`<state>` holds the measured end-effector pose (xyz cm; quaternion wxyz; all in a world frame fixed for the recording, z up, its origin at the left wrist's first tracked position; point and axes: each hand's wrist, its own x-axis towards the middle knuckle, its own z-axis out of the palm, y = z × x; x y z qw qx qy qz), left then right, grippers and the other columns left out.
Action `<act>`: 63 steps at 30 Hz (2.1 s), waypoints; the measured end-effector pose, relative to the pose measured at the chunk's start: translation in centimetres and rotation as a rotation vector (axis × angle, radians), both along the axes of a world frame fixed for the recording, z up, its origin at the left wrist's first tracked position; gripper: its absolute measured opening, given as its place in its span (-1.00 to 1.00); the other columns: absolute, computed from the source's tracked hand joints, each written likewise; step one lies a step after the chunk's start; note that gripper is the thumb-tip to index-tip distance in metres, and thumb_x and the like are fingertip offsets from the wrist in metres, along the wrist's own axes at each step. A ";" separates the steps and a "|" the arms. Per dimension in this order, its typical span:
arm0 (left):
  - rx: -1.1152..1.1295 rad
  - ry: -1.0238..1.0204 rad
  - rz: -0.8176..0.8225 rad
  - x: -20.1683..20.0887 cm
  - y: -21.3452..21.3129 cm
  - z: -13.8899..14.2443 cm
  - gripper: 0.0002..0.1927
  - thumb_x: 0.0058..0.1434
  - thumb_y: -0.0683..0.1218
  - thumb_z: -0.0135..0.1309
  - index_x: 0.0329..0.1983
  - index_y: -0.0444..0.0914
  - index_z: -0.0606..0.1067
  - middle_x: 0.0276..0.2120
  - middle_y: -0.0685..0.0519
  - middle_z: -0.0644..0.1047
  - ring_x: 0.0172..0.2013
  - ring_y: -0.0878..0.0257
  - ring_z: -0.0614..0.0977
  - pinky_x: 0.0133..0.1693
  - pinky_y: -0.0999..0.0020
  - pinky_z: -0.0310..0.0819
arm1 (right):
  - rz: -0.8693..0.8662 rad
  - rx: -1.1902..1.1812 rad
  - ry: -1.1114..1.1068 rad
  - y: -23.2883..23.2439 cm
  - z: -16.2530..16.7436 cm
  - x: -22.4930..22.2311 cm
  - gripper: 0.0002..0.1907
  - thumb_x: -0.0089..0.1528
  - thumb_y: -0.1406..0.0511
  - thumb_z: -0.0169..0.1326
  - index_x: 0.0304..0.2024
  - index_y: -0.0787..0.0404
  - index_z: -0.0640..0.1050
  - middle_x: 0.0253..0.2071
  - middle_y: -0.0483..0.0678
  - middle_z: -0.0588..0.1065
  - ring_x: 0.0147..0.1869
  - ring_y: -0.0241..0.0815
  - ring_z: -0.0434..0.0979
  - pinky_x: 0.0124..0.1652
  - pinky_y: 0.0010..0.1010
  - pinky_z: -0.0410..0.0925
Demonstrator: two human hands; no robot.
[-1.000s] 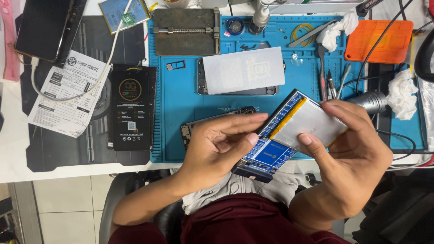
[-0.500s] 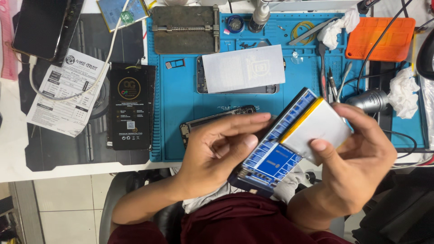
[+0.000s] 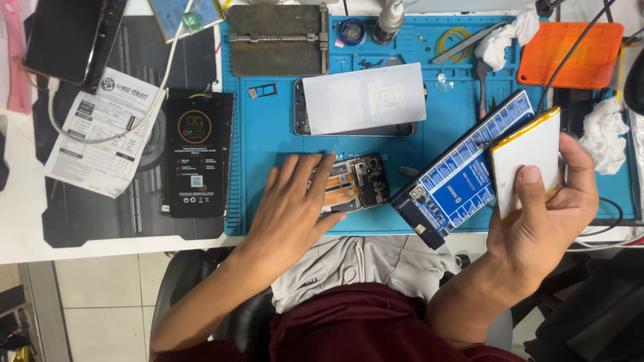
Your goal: The person tests a disassembled phone's battery with multimeter probes, then handles the opened phone chassis, a new battery, and the screen assembly, peeling protective film and aligning the battery and screen parts while working over a repair mat.
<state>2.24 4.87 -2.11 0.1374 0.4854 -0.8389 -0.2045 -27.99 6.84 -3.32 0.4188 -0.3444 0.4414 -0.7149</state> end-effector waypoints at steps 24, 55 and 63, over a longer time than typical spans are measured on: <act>0.542 0.806 0.082 -1.6 -0.5 4.2 -0.42 0.25 0.04 0.28 0.17 -0.35 0.34 -0.11 -0.07 0.67 -0.12 0.28 0.71 -0.07 0.36 0.63 | 0.073 -0.005 0.134 1.8 1.7 -4.1 -0.53 0.31 0.52 0.33 0.18 0.40 0.38 -0.02 0.20 0.56 -0.07 -0.15 0.64 -0.03 -0.49 0.52; 0.597 1.300 0.277 -3.5 6.9 9.3 -0.29 0.39 -0.28 0.05 0.48 -0.48 -0.03 0.03 -0.27 0.58 0.04 0.17 0.69 0.11 0.28 0.63 | 0.426 0.389 0.637 2.3 6.2 -9.1 -0.23 0.27 0.18 0.22 0.38 0.27 0.14 0.11 0.23 0.48 0.13 0.05 0.62 0.13 -0.12 0.51; 0.589 1.308 0.278 -3.7 7.0 9.2 -0.30 0.40 -0.27 0.05 0.47 -0.49 -0.03 0.04 -0.31 0.58 0.06 0.14 0.69 0.12 0.25 0.66 | 0.476 0.398 0.624 2.2 5.7 -10.0 -0.27 0.27 0.17 0.22 0.32 0.27 0.15 0.09 0.22 0.47 0.16 0.06 0.62 0.12 -0.09 0.52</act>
